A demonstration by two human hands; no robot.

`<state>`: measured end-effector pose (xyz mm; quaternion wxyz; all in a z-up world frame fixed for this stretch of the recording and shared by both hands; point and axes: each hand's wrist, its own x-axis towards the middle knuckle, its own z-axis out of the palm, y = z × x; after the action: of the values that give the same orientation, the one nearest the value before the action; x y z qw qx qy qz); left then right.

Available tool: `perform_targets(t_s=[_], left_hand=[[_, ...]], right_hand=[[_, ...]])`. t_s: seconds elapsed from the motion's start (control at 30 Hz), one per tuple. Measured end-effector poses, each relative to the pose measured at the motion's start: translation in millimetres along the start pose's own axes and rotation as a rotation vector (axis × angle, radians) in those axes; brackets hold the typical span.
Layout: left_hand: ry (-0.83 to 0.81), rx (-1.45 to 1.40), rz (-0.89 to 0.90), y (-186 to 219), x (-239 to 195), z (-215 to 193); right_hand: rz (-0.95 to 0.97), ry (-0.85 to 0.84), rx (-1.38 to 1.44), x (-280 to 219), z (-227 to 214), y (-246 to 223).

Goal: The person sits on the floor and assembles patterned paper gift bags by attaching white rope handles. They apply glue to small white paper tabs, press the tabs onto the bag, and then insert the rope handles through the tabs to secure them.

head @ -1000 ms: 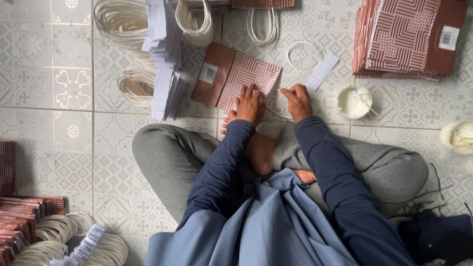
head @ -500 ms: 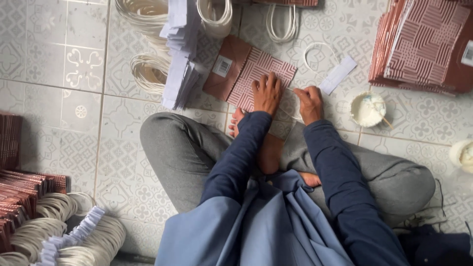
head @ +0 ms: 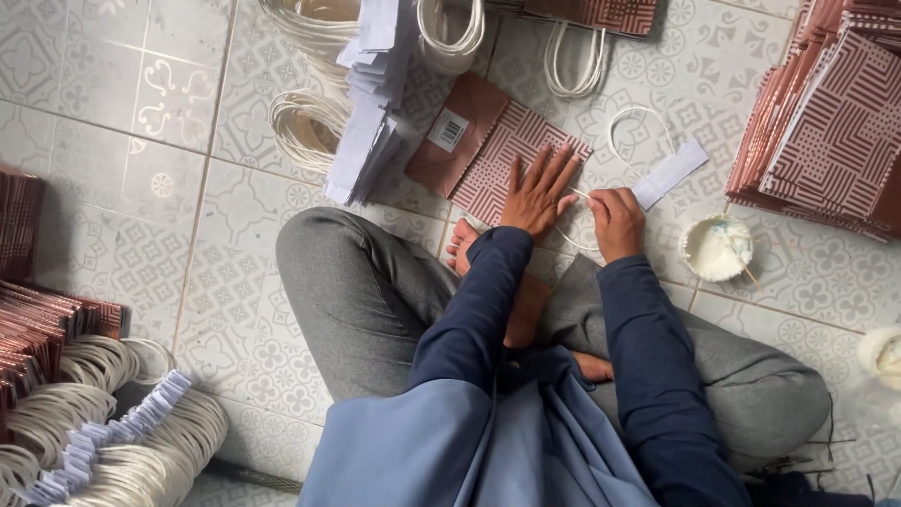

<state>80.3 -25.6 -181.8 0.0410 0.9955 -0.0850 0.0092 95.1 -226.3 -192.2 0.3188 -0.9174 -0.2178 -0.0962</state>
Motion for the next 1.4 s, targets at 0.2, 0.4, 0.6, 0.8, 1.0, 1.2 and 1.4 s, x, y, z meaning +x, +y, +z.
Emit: perform_targets(t_s=[0.2, 0.4, 0.6, 0.8, 1.0, 1.2, 1.4], left_hand=[[-0.025, 0.045, 0.033, -0.2, 1.0, -16.4], [0.075, 0.025, 0.023, 1.2, 2.4, 5.7], [0.180, -0.013, 0.019, 2.6, 2.4, 15.1], [0.121, -0.062, 0.013, 2.1, 4.3, 18.5], [0.268, -0.498, -0.055, 6.4, 3.1, 34.0], [0.595, -0.922, -0.201, -9.9, -38.8, 0.2], [0.426, -2.101, -0.589, -24.7, -48.0, -72.4]], right_hand=[[0.017, -0.018, 0.022, 30.5, -28.3, -6.4], [-0.146, 0.055, 0.005, 78.5, 23.2, -8.7], [-0.070, 0.003, -0.049, 80.3, 41.7, 10.5], [0.135, -0.164, -0.092, 87.5, 39.8, 18.9], [0.194, -0.195, -0.015, 89.2, 40.6, 53.9], [0.282, -0.094, 0.422, 69.0, -57.8, -39.5], [-0.129, 0.042, 0.078, 32.1, -129.8, -154.2]])
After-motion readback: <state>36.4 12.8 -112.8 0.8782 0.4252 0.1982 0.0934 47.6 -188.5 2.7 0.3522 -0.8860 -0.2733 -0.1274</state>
